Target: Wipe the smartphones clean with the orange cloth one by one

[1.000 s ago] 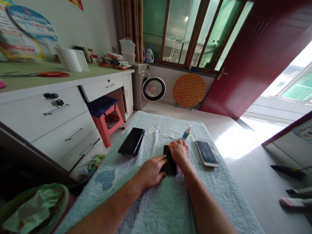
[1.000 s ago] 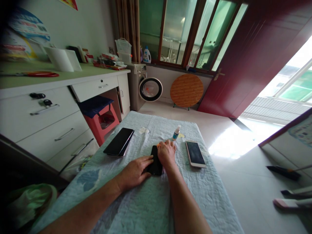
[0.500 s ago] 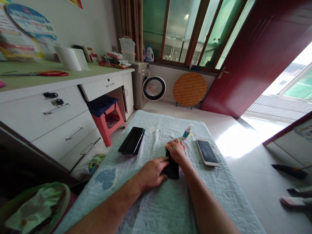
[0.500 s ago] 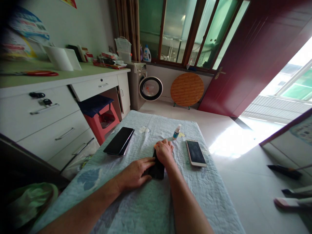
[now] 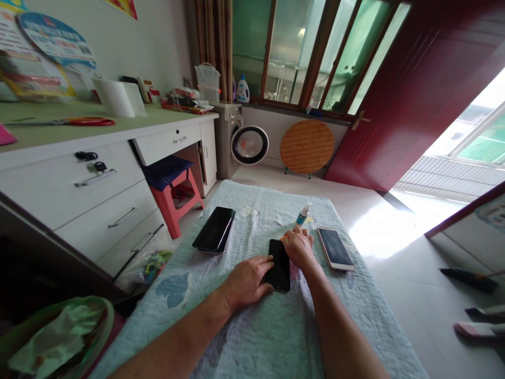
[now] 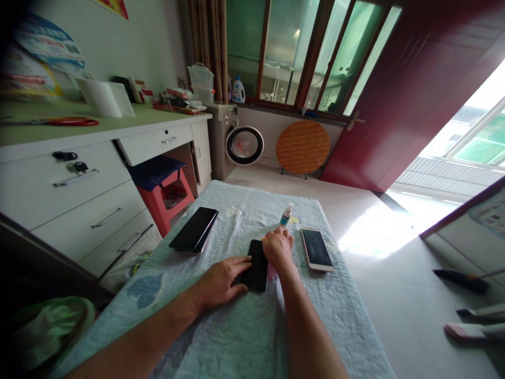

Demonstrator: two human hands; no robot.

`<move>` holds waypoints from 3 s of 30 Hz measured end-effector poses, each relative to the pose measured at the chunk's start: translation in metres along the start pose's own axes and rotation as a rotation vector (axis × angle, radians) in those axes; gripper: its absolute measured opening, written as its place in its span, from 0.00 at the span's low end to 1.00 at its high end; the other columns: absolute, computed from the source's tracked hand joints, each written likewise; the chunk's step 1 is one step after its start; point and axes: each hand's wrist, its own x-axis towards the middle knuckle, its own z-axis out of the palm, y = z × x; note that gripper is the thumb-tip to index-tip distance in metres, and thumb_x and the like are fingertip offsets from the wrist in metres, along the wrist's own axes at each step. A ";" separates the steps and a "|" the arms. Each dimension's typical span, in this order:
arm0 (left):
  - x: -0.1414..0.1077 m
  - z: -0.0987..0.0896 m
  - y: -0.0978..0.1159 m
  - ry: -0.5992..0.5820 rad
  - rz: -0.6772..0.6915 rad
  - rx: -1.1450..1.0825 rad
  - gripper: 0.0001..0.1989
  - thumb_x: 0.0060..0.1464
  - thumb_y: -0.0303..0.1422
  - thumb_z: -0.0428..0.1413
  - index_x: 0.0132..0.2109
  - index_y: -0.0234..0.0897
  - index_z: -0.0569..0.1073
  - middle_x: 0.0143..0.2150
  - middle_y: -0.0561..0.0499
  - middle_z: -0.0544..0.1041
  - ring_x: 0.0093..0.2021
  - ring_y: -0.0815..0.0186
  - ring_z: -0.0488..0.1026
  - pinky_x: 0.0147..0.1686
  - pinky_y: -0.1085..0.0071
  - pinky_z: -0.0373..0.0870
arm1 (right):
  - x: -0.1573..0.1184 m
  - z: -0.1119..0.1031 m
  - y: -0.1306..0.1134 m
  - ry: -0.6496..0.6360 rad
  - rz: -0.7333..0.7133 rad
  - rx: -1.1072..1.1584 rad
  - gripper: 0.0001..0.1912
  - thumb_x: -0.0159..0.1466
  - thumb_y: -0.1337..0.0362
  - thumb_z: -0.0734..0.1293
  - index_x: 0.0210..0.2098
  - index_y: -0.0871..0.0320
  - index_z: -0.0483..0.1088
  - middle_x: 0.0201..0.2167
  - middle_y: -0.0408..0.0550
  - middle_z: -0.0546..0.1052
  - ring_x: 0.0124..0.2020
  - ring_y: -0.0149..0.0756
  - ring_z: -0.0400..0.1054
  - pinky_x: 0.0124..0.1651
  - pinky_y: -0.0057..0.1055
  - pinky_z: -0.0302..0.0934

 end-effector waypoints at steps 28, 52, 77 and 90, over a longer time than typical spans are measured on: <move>0.001 0.000 0.001 0.005 0.004 0.032 0.26 0.52 0.34 0.61 0.58 0.33 0.70 0.63 0.39 0.68 0.62 0.53 0.65 0.63 0.58 0.60 | -0.003 -0.006 0.000 -0.008 0.019 0.012 0.18 0.67 0.60 0.57 0.36 0.56 0.77 0.42 0.53 0.72 0.46 0.45 0.60 0.47 0.38 0.50; 0.005 -0.001 -0.004 0.046 -0.038 0.100 0.25 0.55 0.37 0.59 0.58 0.35 0.70 0.64 0.40 0.66 0.64 0.53 0.63 0.63 0.57 0.59 | -0.008 -0.021 0.002 -0.158 0.049 0.102 0.12 0.56 0.64 0.63 0.29 0.56 0.80 0.32 0.50 0.78 0.44 0.44 0.66 0.43 0.34 0.54; 0.007 -0.002 -0.004 0.036 -0.045 0.136 0.25 0.55 0.38 0.59 0.58 0.32 0.70 0.64 0.38 0.66 0.64 0.53 0.63 0.63 0.57 0.59 | -0.027 -0.061 0.001 -0.778 -0.212 0.156 0.07 0.50 0.66 0.67 0.22 0.60 0.78 0.11 0.38 0.64 0.15 0.24 0.56 0.20 0.24 0.47; 0.006 -0.001 -0.003 0.070 -0.033 0.071 0.21 0.54 0.33 0.59 0.55 0.37 0.71 0.57 0.46 0.71 0.54 0.58 0.71 0.55 0.64 0.68 | -0.026 -0.051 -0.011 -0.574 -0.319 0.172 0.05 0.52 0.67 0.66 0.25 0.58 0.75 0.19 0.40 0.72 0.23 0.28 0.64 0.27 0.24 0.51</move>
